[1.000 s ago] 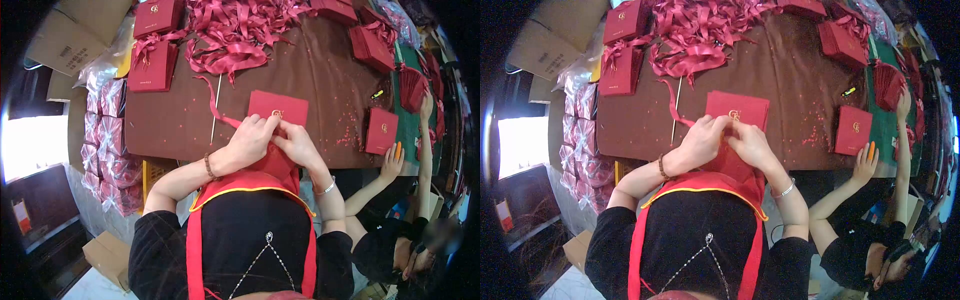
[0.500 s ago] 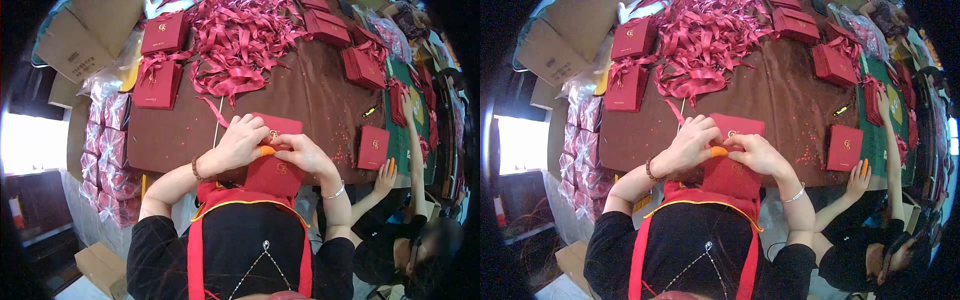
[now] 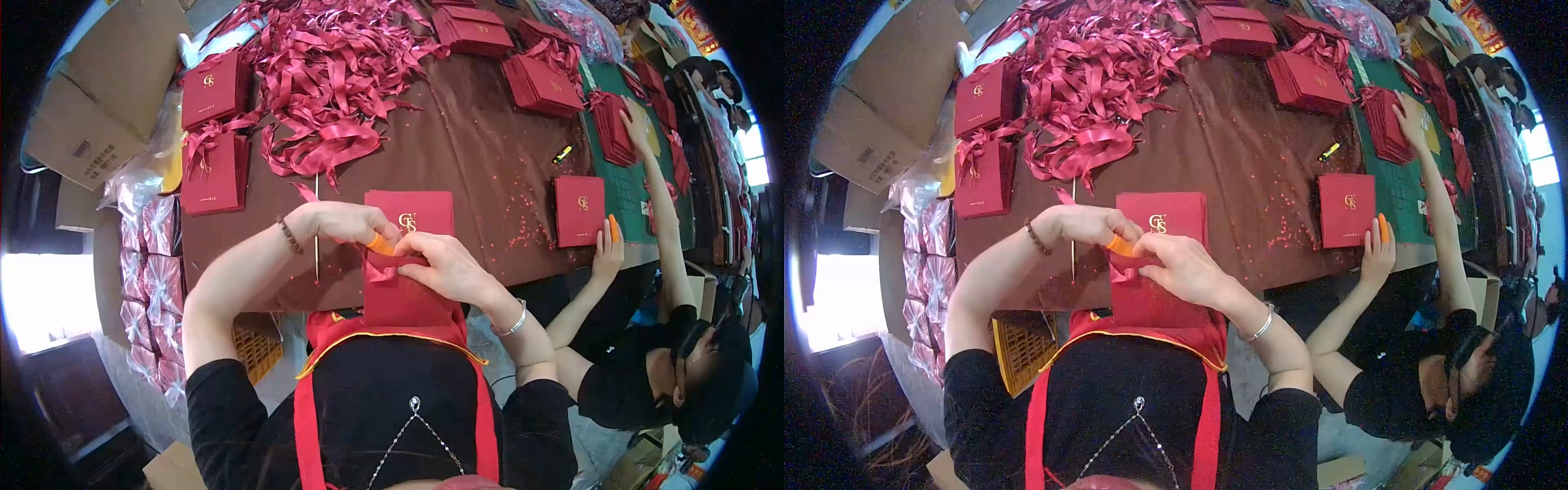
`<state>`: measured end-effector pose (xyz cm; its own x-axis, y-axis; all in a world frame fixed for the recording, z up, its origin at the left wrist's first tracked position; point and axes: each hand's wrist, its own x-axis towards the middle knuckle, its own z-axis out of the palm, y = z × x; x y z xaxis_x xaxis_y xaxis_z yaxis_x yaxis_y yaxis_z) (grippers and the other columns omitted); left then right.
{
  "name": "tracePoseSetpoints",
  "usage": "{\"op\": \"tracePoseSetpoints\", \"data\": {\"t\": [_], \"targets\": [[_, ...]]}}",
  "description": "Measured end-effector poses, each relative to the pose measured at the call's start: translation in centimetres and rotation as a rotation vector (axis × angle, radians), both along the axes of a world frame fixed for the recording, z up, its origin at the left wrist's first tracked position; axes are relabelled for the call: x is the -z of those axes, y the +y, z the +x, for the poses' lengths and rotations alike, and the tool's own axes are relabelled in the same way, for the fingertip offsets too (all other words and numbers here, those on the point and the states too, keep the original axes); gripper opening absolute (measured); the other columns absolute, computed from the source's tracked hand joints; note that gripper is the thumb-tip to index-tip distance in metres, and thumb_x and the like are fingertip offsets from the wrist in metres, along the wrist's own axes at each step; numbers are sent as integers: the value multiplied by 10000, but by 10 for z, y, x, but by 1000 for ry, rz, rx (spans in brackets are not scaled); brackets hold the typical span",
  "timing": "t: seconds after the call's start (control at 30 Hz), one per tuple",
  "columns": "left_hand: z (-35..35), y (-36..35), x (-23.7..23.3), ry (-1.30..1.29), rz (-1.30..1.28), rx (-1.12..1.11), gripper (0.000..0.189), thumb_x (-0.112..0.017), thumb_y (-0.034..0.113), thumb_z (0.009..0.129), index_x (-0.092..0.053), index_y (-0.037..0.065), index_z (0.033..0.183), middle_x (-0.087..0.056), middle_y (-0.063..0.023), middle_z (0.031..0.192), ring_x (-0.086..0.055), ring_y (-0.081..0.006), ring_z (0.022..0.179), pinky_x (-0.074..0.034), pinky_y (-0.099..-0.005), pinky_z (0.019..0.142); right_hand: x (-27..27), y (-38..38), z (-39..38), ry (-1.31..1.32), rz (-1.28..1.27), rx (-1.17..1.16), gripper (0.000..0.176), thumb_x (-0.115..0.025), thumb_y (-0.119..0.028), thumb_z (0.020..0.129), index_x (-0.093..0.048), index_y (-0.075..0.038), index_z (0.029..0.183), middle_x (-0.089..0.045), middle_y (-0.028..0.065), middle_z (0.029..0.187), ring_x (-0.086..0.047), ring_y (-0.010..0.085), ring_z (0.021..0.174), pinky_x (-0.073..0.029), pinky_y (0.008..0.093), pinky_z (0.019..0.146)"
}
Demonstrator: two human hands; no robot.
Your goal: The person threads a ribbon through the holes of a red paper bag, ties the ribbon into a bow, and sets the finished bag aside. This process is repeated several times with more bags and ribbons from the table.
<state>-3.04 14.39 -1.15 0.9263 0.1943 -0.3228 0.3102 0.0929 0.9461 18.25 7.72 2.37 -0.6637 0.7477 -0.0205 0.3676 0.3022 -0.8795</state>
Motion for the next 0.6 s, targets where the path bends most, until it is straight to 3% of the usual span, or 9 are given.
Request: {"op": "tracePoseSetpoints", "data": {"t": [0.13, 0.17, 0.2, 0.4, 0.47, 0.5, 0.6], "targets": [[12, 0, -1, 9, -159, -36, 162, -550, 75, 763, -641, 7, 879, -567, 32, 768, -483, -61, 734, -374, -208, 656, 0, -2, 2, 42, -79, 52, 224, -652, -77, 762, -551, -26, 955, -639, 162, 891, -643, 291, 848, -498, 361, 714], [13, -1, 2, 8, -159, -36, 162, -550, 75, 763, -641, 7, 879, -567, 32, 768, -483, -61, 734, -374, -208, 656, 1, -2, 3, 54, -103, 82, 225, -655, -82, 763, -560, -26, 959, -648, 161, 877, -654, 283, 828, -502, 356, 701], [13, -2, 10, 4, -123, -112, 156, -552, 57, 741, -641, 5, 857, -571, 30, 766, -485, -63, 732, -374, -206, 654, 0, -1, 4, 6, -124, 124, 196, -677, -53, 758, -583, 12, 918, -658, 132, 790, -653, 195, 739, -494, 300, 671], [13, -13, 36, -111, -81, -360, 185, -534, 5, 670, -661, 4, 805, -573, 21, 725, -489, -75, 674, -376, -219, 613, 12, 6, 5, -30, -189, 101, 211, -677, -65, 762, -601, 13, 943, -664, 113, 785, -623, 123, 723, -480, 266, 644], [7, -11, 45, 67, -120, -341, 104, -578, 33, 748, -637, 3, 828, -607, 12, 832, -532, -90, 801, -415, -235, 740, 19, 6, 4, 8, -226, 110, 230, -681, -58, 764, -599, 17, 965, -642, 61, 768, -572, 80, 719, -465, 248, 642], [7, -10, 35, 39, -41, -303, 101, -584, 53, 755, -635, 10, 830, -591, 21, 791, -511, -83, 752, -404, -231, 674, 20, 6, 3, 19, -238, 116, 232, -682, -59, 766, -599, 18, 969, -632, 46, 768, -557, 68, 724, -461, 242, 643], [9, -12, 23, 87, -23, -263, 120, -594, 99, 775, -627, 12, 850, -558, 35, 757, -476, -77, 713, -380, -241, 628, 20, 7, 3, 16, -369, 95, 212, -682, -31, 772, -592, 21, 957, -619, 28, 790, -545, 54, 744, -451, 211, 650]]}}
